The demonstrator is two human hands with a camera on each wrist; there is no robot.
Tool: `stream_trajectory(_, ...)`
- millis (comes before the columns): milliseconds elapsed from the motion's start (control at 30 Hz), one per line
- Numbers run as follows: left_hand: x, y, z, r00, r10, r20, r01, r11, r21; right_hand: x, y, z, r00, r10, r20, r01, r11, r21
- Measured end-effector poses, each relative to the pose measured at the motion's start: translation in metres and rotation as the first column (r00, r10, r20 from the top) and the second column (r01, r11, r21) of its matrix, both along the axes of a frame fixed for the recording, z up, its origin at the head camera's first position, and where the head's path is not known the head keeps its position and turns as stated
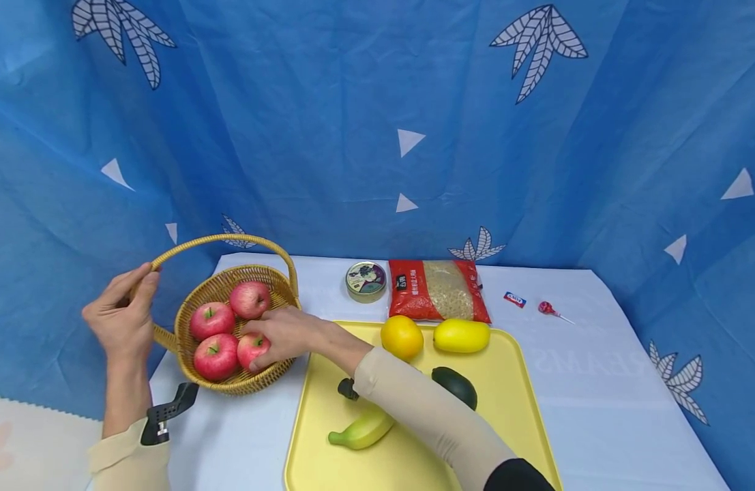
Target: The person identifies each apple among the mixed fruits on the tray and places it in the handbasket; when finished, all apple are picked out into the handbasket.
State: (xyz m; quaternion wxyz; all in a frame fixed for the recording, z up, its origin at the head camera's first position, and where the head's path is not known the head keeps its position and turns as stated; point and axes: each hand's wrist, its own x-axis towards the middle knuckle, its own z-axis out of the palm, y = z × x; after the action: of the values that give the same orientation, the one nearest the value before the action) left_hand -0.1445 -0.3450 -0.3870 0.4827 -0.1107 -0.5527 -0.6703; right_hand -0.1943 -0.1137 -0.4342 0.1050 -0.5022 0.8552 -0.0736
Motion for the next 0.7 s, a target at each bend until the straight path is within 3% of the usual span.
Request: stream_trajectory(700,-0.0017,-0.0019,-0.0013,1.000,-0.015,-0.019,0.015,1.000,0.004,-0.0053,-0.0017,-0.0036,0.997,-0.068,-0.030,0.069,0.997,0.034)
